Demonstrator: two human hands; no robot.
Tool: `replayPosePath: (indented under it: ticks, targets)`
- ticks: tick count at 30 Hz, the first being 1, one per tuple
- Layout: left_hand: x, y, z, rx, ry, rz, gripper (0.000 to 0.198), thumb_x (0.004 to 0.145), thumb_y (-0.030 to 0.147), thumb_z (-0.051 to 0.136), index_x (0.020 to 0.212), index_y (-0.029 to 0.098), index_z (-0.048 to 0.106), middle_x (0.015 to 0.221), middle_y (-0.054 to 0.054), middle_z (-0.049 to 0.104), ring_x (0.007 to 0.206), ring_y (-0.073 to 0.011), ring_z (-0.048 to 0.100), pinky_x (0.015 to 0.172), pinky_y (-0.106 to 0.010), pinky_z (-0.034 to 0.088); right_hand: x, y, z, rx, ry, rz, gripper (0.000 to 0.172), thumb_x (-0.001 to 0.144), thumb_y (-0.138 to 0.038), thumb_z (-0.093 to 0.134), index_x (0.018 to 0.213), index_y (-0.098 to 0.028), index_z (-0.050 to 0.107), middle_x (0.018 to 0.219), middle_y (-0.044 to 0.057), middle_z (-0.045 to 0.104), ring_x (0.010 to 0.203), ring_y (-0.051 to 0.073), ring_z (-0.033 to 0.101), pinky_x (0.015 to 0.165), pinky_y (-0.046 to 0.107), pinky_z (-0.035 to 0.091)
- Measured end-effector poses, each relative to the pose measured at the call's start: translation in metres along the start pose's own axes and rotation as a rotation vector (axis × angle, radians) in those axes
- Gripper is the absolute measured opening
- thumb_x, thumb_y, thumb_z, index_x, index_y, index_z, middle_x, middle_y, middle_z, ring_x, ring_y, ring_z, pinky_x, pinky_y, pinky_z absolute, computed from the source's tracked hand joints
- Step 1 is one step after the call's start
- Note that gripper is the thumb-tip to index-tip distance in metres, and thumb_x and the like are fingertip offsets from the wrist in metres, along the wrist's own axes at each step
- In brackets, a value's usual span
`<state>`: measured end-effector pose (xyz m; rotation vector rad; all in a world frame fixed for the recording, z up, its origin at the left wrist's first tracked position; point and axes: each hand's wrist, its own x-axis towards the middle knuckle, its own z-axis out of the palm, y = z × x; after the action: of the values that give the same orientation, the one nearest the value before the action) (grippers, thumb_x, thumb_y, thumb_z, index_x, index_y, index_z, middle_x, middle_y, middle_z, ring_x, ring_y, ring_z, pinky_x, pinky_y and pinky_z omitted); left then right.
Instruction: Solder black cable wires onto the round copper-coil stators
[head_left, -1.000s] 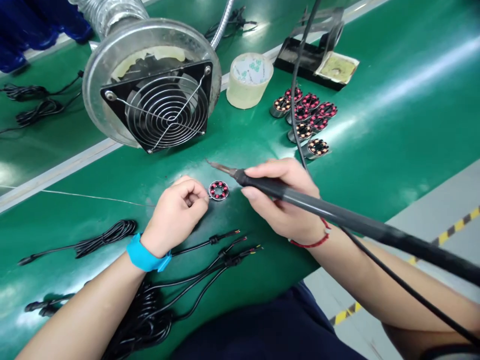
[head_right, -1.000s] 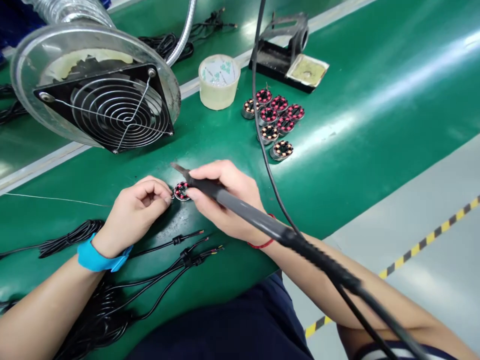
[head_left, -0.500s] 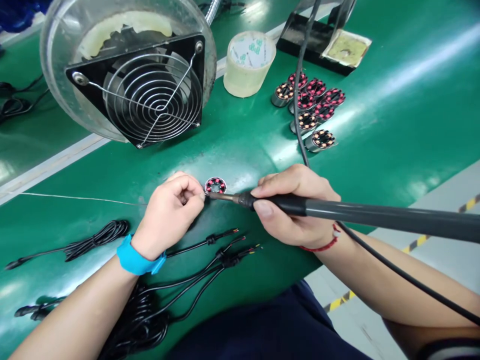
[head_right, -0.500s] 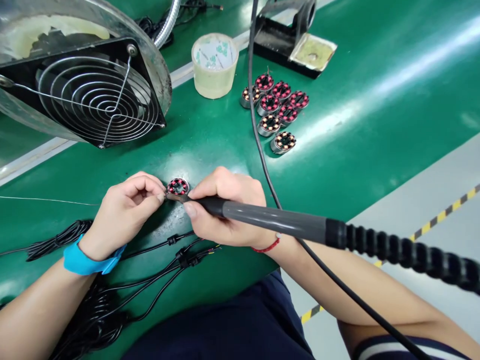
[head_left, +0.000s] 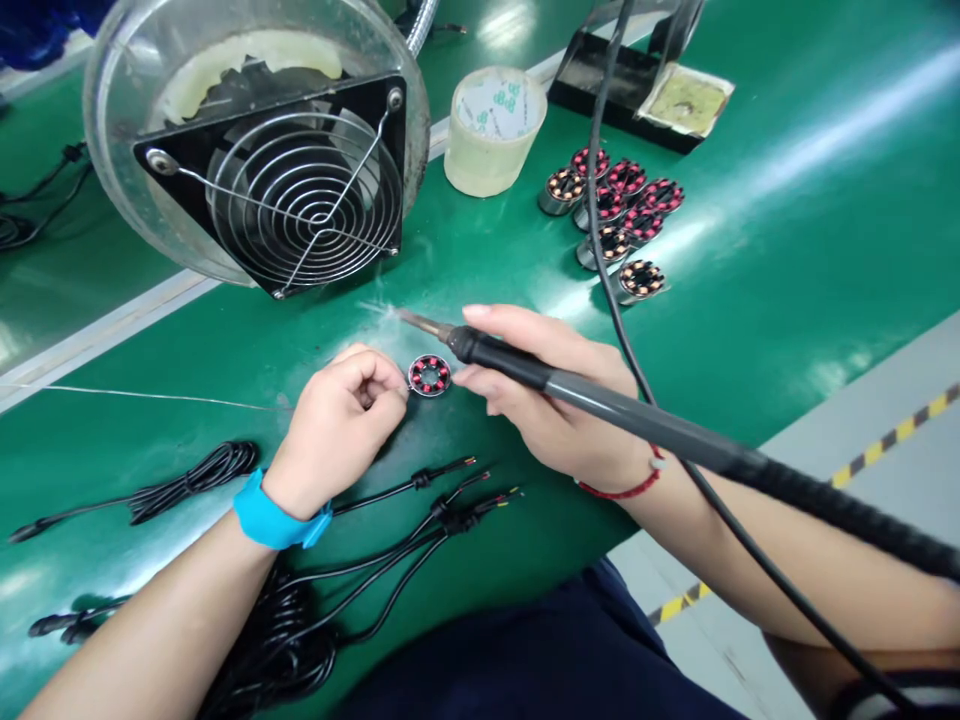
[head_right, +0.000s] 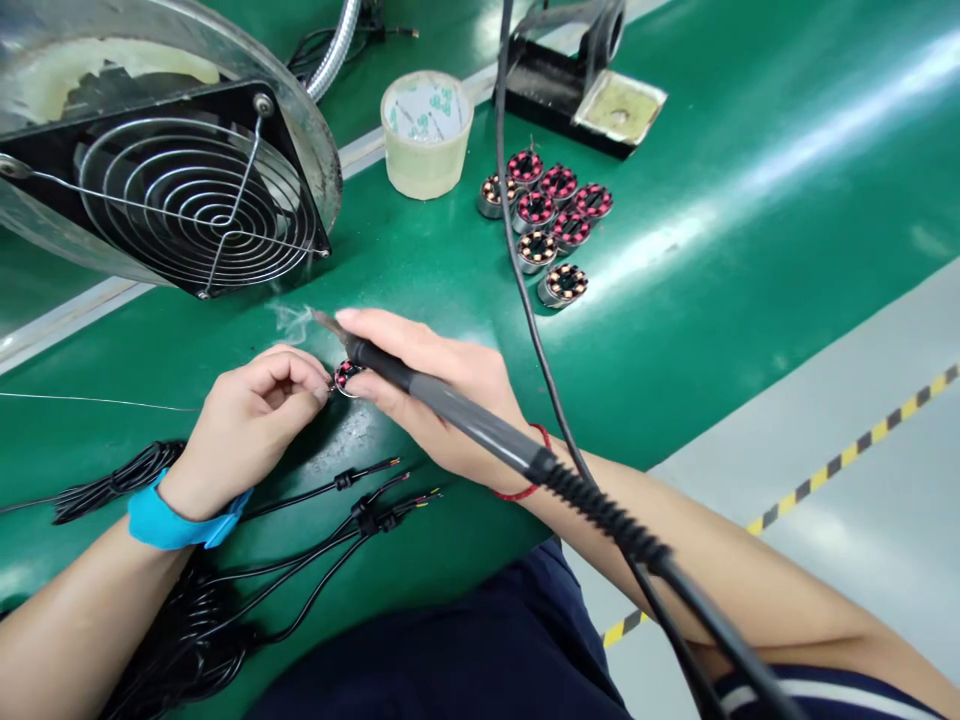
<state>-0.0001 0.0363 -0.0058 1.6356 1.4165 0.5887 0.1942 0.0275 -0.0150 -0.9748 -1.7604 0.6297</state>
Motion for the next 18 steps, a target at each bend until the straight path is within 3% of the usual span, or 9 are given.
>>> replayPosePath:
  ticks: [4,8,13,16,18]
  targets:
    - [-0.001,-0.001,0.000,0.007,0.004,0.021,0.010,0.074,0.012,0.052,0.066,0.017,0.057,0.075,-0.001,0.057,0.073,-0.0132,0.054,0.068,-0.026,0.043,-0.002,0.003,0.008,0.056,-0.116,0.117,0.029,0.097,-0.022,0.047,0.124,-0.028,0.052,0.104,-0.002,0.070,0.076,0.011,0.069,0.072,0.026,0.058]
    - [0.000,-0.003,0.001,0.013,0.012,0.039,0.010,0.074,0.013,0.052,0.066,0.017,0.057,0.075,-0.001,0.057,0.075,-0.0143,0.055,0.069,-0.027,0.043,0.000,0.012,0.017,-0.032,-0.187,0.015,0.019,0.093,-0.017,0.052,0.111,-0.023,0.057,0.095,0.000,0.070,0.086,0.016,0.064,0.083,0.034,0.051]
    - [-0.001,-0.005,0.000,0.021,0.020,0.065,0.009,0.076,0.015,0.052,0.067,0.017,0.055,0.075,0.000,0.054,0.072,-0.0139,0.053,0.068,-0.028,0.043,0.003,0.019,0.027,-0.079,-0.288,-0.054,0.021,0.088,-0.011,0.052,0.105,-0.022,0.056,0.086,0.001,0.065,0.081,0.019,0.053,0.080,0.036,0.044]
    - [-0.005,-0.006,-0.003,0.094,0.007,0.076,0.003,0.078,0.017,0.053,0.081,0.017,0.055,0.079,0.000,0.052,0.071,-0.0137,0.051,0.068,-0.029,0.043,0.002,0.019,0.029,-0.076,-0.278,-0.068,0.024,0.086,-0.009,0.051,0.106,-0.022,0.055,0.087,0.001,0.065,0.079,0.019,0.052,0.079,0.035,0.043]
    - [-0.008,-0.005,-0.005,0.189,0.000,0.069,0.016,0.078,0.018,0.054,0.094,0.016,0.053,0.084,-0.001,0.051,0.071,-0.0140,0.051,0.070,-0.031,0.043,0.002,0.018,0.029,-0.062,-0.244,-0.087,0.028,0.085,-0.007,0.050,0.108,-0.022,0.054,0.087,0.001,0.065,0.081,0.019,0.053,0.079,0.035,0.044]
